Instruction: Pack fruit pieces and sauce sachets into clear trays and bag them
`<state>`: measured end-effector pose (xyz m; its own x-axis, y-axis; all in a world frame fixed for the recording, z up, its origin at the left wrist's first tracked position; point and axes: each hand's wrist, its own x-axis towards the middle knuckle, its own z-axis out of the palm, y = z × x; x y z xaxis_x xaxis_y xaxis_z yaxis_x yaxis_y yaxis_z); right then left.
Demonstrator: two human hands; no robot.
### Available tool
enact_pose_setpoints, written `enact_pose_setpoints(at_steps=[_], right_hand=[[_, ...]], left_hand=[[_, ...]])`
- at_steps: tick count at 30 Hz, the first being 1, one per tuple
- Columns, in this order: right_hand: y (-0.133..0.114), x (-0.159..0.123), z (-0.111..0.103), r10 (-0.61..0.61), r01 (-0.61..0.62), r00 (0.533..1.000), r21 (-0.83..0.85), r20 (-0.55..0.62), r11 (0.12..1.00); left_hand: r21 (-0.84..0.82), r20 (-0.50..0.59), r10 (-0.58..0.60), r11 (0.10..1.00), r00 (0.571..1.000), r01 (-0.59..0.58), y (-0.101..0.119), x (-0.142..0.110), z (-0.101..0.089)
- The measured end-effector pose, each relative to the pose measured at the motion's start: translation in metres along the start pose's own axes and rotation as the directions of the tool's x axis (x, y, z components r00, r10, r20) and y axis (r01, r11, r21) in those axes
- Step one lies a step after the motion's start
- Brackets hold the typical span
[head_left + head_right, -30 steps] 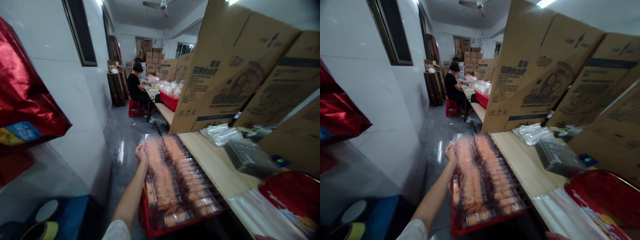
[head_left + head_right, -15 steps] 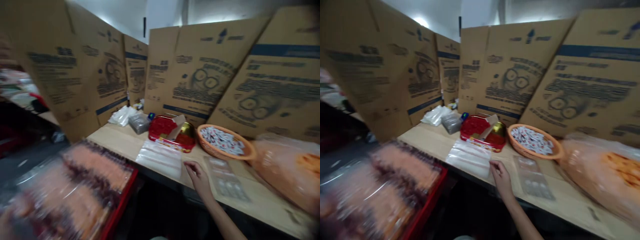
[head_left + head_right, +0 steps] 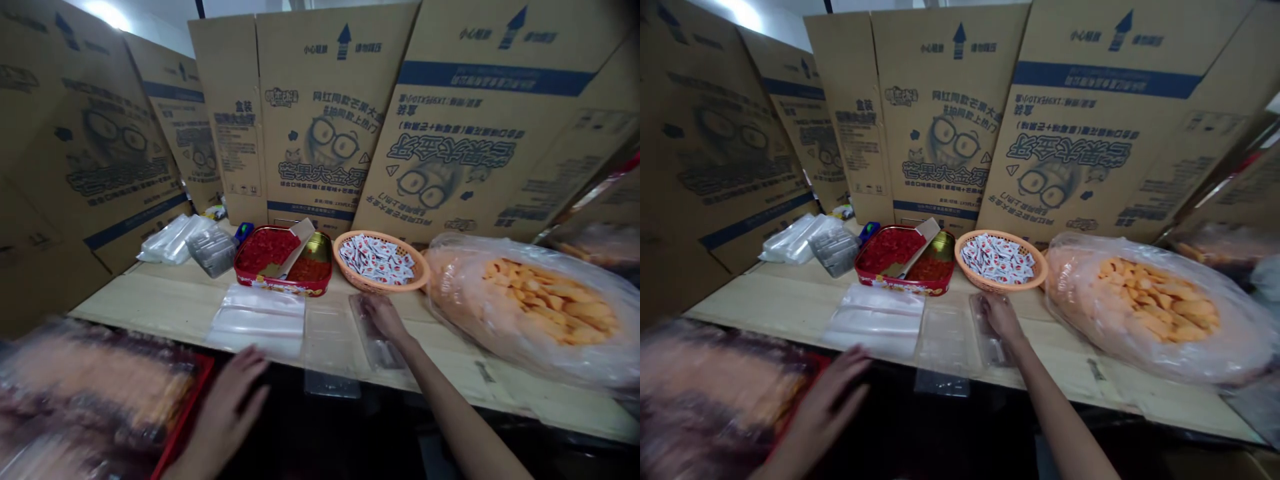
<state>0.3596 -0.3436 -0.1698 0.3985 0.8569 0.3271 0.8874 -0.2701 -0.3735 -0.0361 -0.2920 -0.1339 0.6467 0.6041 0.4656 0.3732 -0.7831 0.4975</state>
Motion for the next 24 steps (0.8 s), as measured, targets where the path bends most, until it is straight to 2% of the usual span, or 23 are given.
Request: enact_pose_setpoints(at_steps=[1,2,4,5,7,9,11,13,15,17,20,22,24], right_hand=[[0.005,0.0,-0.001,0.0,0.001,1.0,-0.021,0.021,1.0],[0.01,-0.001,-0.001,0.004,-0.002,0.999,-0.042,0.035,0.999],[0.016,-0.006,0.0,0.026,-0.022,0.999,-0.086,0.048,0.996],[0.018,-0.009,0.0,0.043,-0.037,0.998,-0.106,0.05,0.994],[0.023,-0.018,-0.003,0.08,-0.073,0.996,-0.138,0.046,0.988],[0.029,-0.026,-0.006,0.112,-0.106,0.993,-0.155,0.03,0.982],[0.036,-0.031,-0.01,0.132,-0.128,0.991,-0.144,0.015,0.981],[0.042,-0.033,-0.013,0.134,-0.131,0.991,-0.118,0.016,0.984],[0.047,-0.031,-0.013,0.124,-0.121,0.992,-0.095,0.027,0.988],[0.05,-0.028,-0.012,0.107,-0.104,0.994,-0.082,0.03,0.991],[0.053,-0.025,-0.01,0.08,-0.079,0.997,-0.066,0.017,0.995],[0.056,-0.025,-0.009,0.061,-0.061,0.998,-0.055,-0.001,0.997],[0.058,-0.026,-0.008,0.049,-0.05,0.998,-0.046,-0.028,0.998]], left_hand=[[0.014,0.132,0.094,0.995,0.987,-0.096,0.012,0.012,0.017],[0.014,0.272,0.187,0.98,0.944,-0.198,0.022,0.023,0.037],[-0.015,0.498,0.318,0.933,0.807,-0.359,0.035,0.044,0.075],[-0.037,0.56,0.349,0.916,0.752,-0.398,0.037,0.053,0.09],[-0.062,0.618,0.373,0.9,0.692,-0.431,0.029,0.064,0.106],[-0.055,0.64,0.367,0.898,0.675,-0.436,0.016,0.071,0.105],[-0.034,0.644,0.357,0.897,0.676,-0.442,0.008,0.076,0.095],[-0.014,0.623,0.355,0.896,0.697,-0.444,0.012,0.079,0.089],[-0.016,0.585,0.364,0.899,0.725,-0.438,0.03,0.081,0.095],[-0.056,0.562,0.39,0.898,0.729,-0.437,0.056,0.08,0.116],[-0.124,0.562,0.431,0.888,0.706,-0.443,0.091,0.077,0.16],[-0.133,0.579,0.416,0.897,0.702,-0.422,0.102,0.078,0.186],[-0.141,0.599,0.4,0.905,0.694,-0.4,0.104,0.079,0.203]])
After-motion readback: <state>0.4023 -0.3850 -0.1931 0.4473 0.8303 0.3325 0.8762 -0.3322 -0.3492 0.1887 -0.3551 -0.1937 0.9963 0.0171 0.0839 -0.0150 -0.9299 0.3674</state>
